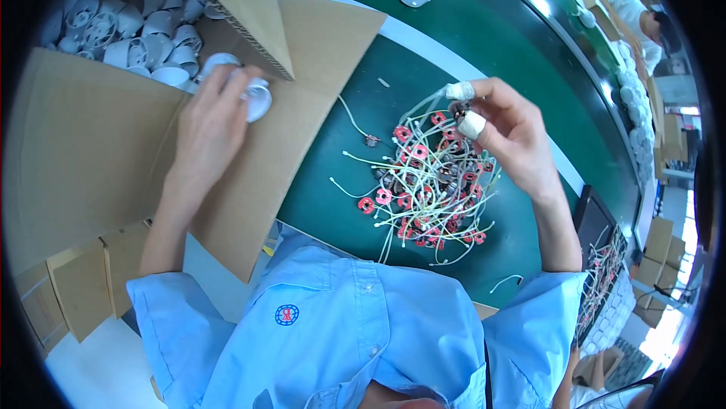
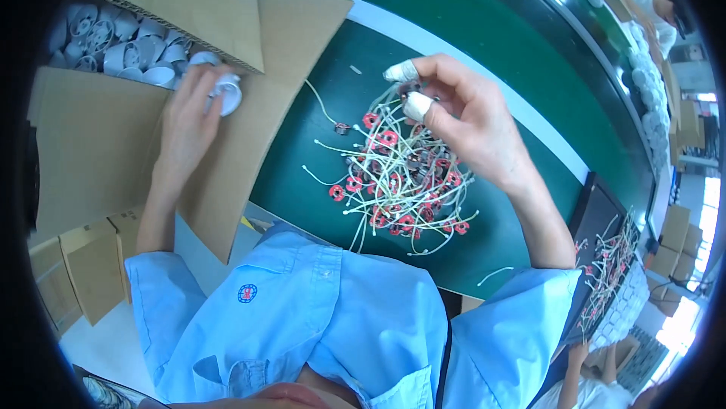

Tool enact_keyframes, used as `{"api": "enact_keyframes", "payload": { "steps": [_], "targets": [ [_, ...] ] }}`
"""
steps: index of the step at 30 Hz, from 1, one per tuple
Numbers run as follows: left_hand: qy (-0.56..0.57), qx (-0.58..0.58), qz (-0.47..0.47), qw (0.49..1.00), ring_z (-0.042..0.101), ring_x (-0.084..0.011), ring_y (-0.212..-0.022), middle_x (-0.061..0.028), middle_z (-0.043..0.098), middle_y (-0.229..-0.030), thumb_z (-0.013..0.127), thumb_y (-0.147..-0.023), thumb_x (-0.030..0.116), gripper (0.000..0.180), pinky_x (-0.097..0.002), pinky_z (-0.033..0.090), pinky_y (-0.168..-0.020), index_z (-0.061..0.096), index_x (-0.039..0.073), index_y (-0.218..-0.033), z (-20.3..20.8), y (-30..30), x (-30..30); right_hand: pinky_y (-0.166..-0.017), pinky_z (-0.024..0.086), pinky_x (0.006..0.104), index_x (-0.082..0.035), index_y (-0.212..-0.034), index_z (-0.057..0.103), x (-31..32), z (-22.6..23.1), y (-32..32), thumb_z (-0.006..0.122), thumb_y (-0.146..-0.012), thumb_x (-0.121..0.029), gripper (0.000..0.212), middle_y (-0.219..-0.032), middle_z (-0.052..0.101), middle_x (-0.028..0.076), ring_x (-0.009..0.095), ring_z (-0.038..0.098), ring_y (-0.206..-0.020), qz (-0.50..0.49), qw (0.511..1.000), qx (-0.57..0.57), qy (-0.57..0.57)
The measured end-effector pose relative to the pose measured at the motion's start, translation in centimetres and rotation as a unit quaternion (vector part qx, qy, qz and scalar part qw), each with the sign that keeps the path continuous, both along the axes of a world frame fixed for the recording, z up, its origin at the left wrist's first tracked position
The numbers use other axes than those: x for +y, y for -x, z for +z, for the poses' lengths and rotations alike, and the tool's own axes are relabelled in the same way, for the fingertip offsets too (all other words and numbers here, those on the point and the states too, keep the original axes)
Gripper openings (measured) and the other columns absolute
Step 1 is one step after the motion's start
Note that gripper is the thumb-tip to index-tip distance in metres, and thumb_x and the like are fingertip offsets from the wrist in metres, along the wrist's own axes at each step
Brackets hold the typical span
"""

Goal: Assemble small electronic cooling fans by inserting motors into frames and managing wiring.

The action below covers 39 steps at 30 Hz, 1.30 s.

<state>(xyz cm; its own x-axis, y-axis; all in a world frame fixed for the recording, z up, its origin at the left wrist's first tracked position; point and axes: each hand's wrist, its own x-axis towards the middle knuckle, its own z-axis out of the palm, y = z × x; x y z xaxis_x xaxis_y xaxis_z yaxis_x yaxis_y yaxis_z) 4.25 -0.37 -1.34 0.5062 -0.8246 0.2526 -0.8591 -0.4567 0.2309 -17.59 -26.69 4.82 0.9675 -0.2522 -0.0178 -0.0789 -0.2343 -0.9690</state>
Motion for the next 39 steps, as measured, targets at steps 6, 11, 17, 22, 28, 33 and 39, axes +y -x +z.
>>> {"api": "enact_keyframes", "payload": {
  "steps": [6,11,17,22,28,33,39],
  "targets": [
    [0.016,0.225,-0.06,0.972,0.047,-0.0324,-0.103,-0.0158,0.048,-0.105,0.054,-0.072,0.0,0.053,-0.042,0.04,-0.086,0.043,0.014,-0.122,1.9,2.2,2.0,-0.05,0.046,0.0209,-0.003,-0.114,0.051,0.0,0.6,-0.5,0.058,-0.085,-0.015,0.032,-0.101,0.057,0.01,0.013,0.059,-0.078,-0.027,0.989,-0.103,-0.098],
    [0.063,0.24,-0.162,0.955,0.045,-0.0301,-0.106,-0.0156,0.044,-0.114,0.055,-0.07,0.002,0.054,-0.0374,0.038,-0.091,0.04,0.007,-0.121,0.3,1.4,2.7,-0.057,0.049,0.023,-0.003,-0.119,0.046,-1.1,0.0,1.4,0.062,-0.083,-0.018,0.043,-0.103,0.056,0.013,0.015,0.06,-0.082,-0.05,0.99,-0.072,-0.109],
    [0.077,0.351,-0.086,0.929,0.047,-0.0255,-0.108,-0.0111,0.046,-0.112,0.067,-0.069,0.009,0.057,-0.0347,0.036,-0.096,0.043,0.007,-0.12,1.8,3.0,2.6,-0.064,0.05,0.0247,-0.001,-0.118,0.046,0.0,-0.2,-0.2,0.062,-0.083,-0.017,0.042,-0.102,0.058,0.013,0.017,0.061,-0.081,-0.046,0.989,-0.051,-0.133],
    [0.215,0.453,-0.131,0.855,0.051,-0.0175,-0.105,-0.0068,0.049,-0.112,0.073,-0.067,0.008,0.057,-0.0296,0.04,-0.09,0.045,0.007,-0.117,1.2,4.3,1.2,-0.075,0.052,0.0306,0.0,-0.118,0.046,0.9,0.6,-0.8,0.06,-0.084,-0.015,0.039,-0.108,0.058,0.018,0.023,0.063,-0.091,-0.041,0.981,-0.144,-0.123],
    [0.223,0.484,-0.173,0.828,0.05,-0.0147,-0.106,-0.0058,0.048,-0.112,0.07,-0.068,0.001,0.062,-0.0279,0.042,-0.089,0.04,0.007,-0.122,0.7,4.5,-1.9,-0.08,0.051,0.033,0.002,-0.114,0.046,3.2,0.8,-1.1,0.055,-0.086,-0.003,0.03,-0.108,0.058,0.019,0.026,0.062,-0.095,-0.029,0.969,-0.222,-0.1],
    [0.193,0.526,-0.133,0.818,0.048,-0.0157,-0.111,-0.0071,0.044,-0.116,0.07,-0.067,-0.001,0.067,-0.029,0.039,-0.093,0.036,0.007,-0.125,1.0,5.2,-2.4,-0.083,0.05,0.0338,0.003,-0.112,0.046,3.8,-0.5,-1.1,0.053,-0.084,0.005,0.029,-0.107,0.059,0.02,0.027,0.061,-0.097,-0.012,0.964,-0.264,-0.04],
    [0.211,0.392,-0.162,0.881,0.051,-0.0153,-0.106,-0.0079,0.045,-0.116,0.068,-0.069,0.0,0.065,-0.0268,0.044,-0.087,0.035,0.006,-0.125,-0.2,4.9,-2.7,-0.081,0.051,0.0343,0.003,-0.11,0.046,3.6,-2.0,-2.4,0.052,-0.081,0.009,0.03,-0.107,0.059,0.021,0.028,0.062,-0.096,-0.012,0.942,-0.306,0.134]
  ]
}}
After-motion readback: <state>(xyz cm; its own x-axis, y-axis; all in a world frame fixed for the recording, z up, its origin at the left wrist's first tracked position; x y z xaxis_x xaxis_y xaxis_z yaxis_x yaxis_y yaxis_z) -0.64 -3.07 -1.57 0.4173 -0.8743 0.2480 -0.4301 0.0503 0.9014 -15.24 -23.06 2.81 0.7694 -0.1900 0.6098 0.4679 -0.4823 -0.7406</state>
